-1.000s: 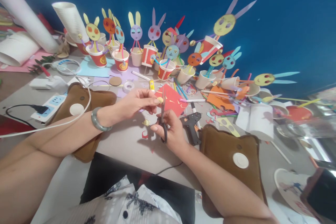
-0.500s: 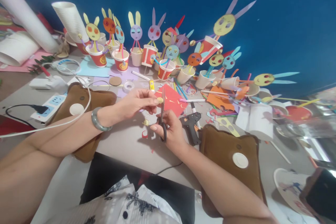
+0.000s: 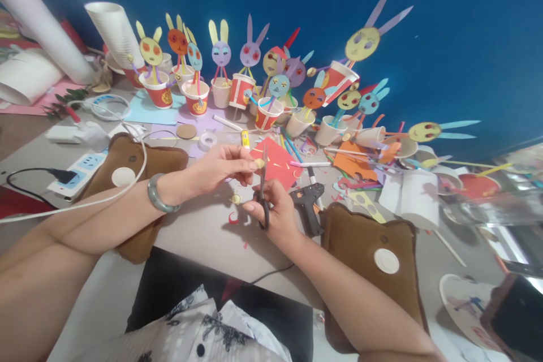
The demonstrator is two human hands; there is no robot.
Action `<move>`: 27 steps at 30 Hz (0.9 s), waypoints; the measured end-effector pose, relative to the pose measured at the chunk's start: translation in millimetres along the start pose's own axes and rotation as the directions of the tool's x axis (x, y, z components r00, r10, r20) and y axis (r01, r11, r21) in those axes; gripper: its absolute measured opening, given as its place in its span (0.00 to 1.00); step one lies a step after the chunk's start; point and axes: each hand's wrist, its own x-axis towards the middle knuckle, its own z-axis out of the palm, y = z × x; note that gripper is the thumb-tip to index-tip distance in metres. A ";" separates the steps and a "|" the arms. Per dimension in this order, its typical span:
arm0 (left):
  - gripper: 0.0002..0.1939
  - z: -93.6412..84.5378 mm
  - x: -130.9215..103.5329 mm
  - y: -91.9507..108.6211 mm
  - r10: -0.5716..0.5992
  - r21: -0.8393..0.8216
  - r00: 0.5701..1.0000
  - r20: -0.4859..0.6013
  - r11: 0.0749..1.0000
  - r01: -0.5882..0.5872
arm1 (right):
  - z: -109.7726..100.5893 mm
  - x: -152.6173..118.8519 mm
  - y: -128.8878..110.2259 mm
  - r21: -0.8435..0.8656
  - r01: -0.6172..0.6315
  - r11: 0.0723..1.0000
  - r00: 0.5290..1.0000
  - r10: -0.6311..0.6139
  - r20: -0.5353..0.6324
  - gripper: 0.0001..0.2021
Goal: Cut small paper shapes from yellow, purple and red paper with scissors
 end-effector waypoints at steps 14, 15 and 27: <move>0.16 0.3 0.4 0.1 -0.010 -0.042 1.000 0.001 0.999 0.010 | -0.1 0.6 -4.0 -0.024 0.015 1.000 1.000 -0.016 -0.009 0.24; 0.15 0.3 0.5 -0.2 -0.009 -0.042 1.000 0.000 0.999 0.009 | 0.0 0.6 -4.1 -0.029 0.019 0.999 1.000 -0.019 -0.012 0.24; 0.09 1.2 1.2 10.6 -0.055 0.078 0.986 -0.160 0.995 0.069 | 0.0 2.6 -5.5 -0.013 0.103 0.995 0.981 -0.104 -0.164 0.19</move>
